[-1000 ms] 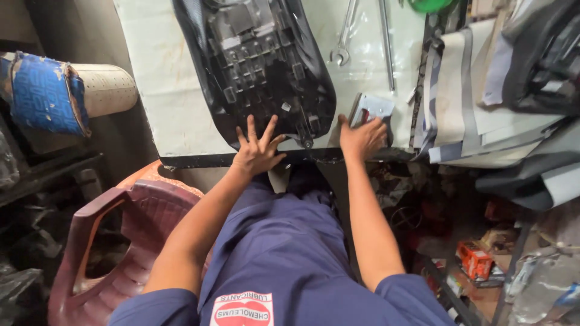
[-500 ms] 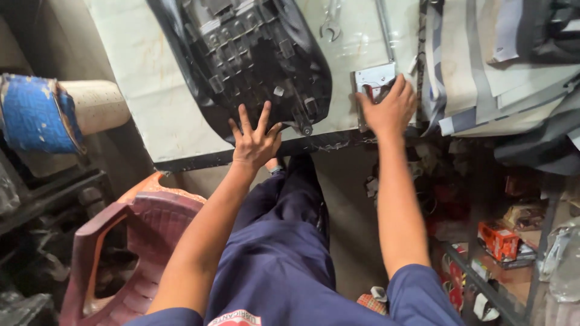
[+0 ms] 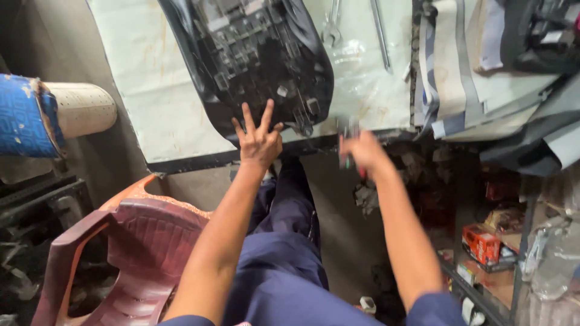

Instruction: Repairing or reupholstering a motorcycle seat using a stapler.

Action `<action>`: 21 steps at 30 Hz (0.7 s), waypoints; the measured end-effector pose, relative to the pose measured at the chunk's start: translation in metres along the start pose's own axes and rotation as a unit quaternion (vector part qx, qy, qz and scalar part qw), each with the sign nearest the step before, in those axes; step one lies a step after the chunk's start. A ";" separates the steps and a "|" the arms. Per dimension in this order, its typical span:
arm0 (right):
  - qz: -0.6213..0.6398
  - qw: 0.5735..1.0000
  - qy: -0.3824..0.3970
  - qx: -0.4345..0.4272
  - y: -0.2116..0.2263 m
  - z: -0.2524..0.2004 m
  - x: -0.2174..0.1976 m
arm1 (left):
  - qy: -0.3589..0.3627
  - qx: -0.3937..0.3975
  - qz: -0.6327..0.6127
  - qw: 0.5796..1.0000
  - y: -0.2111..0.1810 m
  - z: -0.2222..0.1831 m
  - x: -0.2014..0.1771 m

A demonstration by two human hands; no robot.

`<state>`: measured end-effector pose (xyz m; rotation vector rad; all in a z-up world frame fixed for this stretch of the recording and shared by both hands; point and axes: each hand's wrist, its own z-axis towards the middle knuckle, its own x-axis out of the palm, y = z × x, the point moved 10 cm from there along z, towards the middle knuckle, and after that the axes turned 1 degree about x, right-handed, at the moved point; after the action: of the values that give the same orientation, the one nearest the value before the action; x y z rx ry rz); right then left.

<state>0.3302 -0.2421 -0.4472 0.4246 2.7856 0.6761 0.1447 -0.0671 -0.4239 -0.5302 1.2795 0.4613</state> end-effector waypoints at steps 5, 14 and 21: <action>0.165 0.983 0.059 -0.050 -0.067 -0.022 0.103 | -0.018 -0.002 -0.023 1.000 -0.003 -0.001 -0.007; -0.104 0.977 -0.105 -0.154 0.011 0.015 0.113 | -0.020 -0.014 -0.037 0.999 -0.002 0.009 -0.008; -0.085 0.973 -0.147 -0.155 0.005 0.018 0.119 | -0.018 -0.015 -0.024 0.999 0.001 0.005 -0.012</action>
<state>0.2260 -0.1910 -0.4805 0.1995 2.3537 0.9073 0.1457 -0.0637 -0.4109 -0.5734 1.2239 0.4495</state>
